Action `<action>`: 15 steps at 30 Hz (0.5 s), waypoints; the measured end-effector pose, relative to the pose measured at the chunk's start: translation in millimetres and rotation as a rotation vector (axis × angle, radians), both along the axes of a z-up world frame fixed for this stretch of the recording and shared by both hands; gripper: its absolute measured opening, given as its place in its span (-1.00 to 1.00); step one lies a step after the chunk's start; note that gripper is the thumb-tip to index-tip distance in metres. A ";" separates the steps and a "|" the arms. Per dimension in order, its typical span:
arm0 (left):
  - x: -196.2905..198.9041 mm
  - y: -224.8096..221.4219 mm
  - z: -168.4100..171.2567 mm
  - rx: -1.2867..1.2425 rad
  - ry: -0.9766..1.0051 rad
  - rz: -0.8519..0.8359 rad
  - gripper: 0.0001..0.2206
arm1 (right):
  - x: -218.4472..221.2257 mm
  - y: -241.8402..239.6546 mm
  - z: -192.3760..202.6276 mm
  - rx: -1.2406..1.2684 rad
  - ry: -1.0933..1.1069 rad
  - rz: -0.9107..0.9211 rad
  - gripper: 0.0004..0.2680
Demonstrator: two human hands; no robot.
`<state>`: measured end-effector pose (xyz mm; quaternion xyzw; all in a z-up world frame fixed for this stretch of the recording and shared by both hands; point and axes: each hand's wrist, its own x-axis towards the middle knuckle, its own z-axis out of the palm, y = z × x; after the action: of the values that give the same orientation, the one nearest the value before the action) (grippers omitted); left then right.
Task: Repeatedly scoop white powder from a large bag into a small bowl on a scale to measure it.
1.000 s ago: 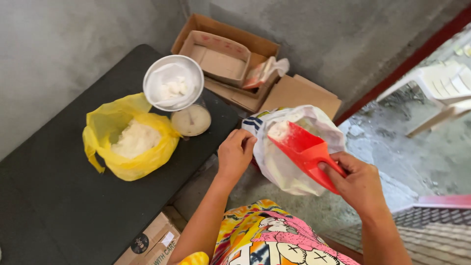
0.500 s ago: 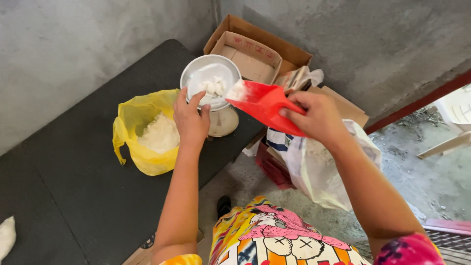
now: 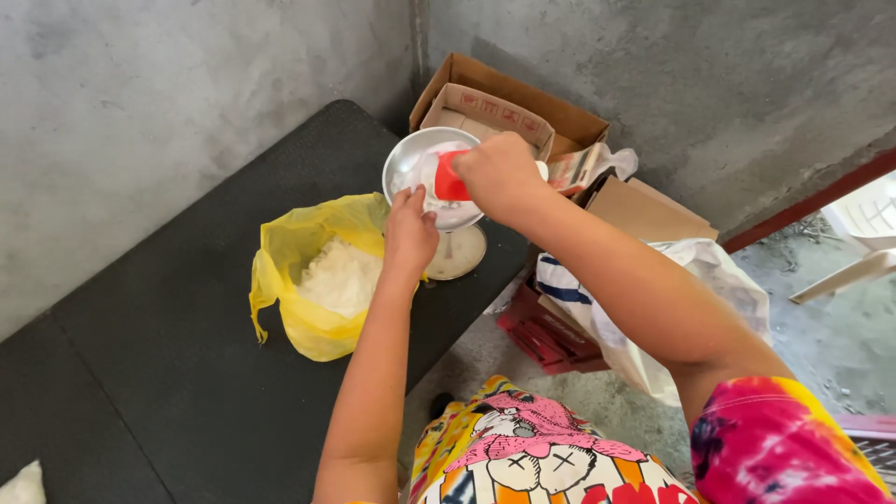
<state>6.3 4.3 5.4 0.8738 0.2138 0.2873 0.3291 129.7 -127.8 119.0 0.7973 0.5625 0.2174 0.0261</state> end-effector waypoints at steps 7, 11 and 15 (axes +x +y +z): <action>-5.8 9.5 1.2 -0.056 -0.014 -0.077 -0.59 | -6.5 -12.1 16.3 0.031 0.008 -0.062 -0.97; -13.1 9.7 5.6 -0.040 -0.100 -0.114 -0.56 | -16.6 -49.4 31.2 0.178 0.203 -0.176 -0.92; -26.6 -8.0 26.2 0.039 -0.270 -0.122 -0.55 | -24.0 -105.8 27.7 0.409 0.428 -0.221 -0.81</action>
<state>-20.3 -3.6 31.6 0.8449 0.1083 0.3856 0.3545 105.7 -233.7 146.8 0.8700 0.4096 0.1491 -0.2305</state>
